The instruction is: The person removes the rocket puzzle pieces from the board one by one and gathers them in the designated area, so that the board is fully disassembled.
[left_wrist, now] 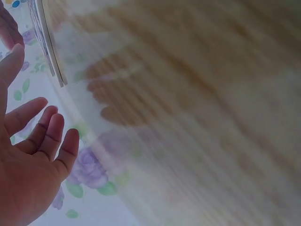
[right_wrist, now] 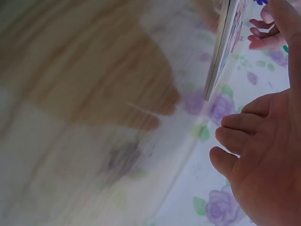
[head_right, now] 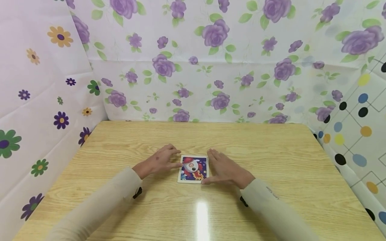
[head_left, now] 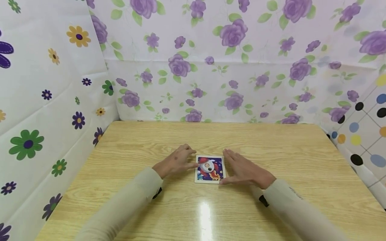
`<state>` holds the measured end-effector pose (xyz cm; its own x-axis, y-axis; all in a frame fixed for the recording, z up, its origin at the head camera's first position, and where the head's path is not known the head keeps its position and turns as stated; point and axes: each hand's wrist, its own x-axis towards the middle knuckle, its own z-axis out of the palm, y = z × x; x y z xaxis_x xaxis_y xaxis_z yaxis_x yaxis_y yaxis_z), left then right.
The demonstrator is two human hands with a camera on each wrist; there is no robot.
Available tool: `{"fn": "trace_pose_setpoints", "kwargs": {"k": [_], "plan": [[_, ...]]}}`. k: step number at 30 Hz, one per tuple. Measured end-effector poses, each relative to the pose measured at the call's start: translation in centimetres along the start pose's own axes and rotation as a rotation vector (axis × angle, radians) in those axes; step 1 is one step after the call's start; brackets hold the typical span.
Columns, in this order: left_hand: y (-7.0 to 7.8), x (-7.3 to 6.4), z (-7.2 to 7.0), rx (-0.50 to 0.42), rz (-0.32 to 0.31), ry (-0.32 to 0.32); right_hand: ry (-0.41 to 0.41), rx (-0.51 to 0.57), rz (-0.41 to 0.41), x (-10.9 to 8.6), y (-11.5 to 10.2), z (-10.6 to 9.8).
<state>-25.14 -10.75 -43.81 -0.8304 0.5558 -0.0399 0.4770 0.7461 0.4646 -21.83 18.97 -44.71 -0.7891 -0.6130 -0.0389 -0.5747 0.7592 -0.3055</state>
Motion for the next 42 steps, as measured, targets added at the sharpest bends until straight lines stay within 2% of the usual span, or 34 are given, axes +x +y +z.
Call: {"fn": "trace_pose_setpoints", "kwargs": {"k": [6, 12, 17, 25, 30, 42], "plan": [[0.0, 0.7, 0.2, -0.041, -0.008, 0.013, -0.040, 0.084, 0.024, 1.0, -0.7, 0.3], [0.1, 1.4, 0.6, -0.074, -0.001, 0.019, -0.054, 0.089, 0.025, 1.6, -1.2, 0.6], [0.2, 1.7, 0.8, -0.078, -0.017, 0.010, -0.064, 0.080, 0.021, 2.1, -1.5, 0.7], [0.1, 2.1, 0.8, -0.084, 0.016, -0.001, -0.071, 0.071, 0.012, 2.1, -1.5, 0.5], [0.2, 2.2, 0.7, -0.086, 0.011, -0.010, -0.076, 0.053, 0.008, 2.4, -1.8, 0.5], [0.2, 2.6, 0.7, -0.100, 0.012, -0.042, -0.112, -0.012, 0.044, 2.9, -2.1, 0.8]]}}
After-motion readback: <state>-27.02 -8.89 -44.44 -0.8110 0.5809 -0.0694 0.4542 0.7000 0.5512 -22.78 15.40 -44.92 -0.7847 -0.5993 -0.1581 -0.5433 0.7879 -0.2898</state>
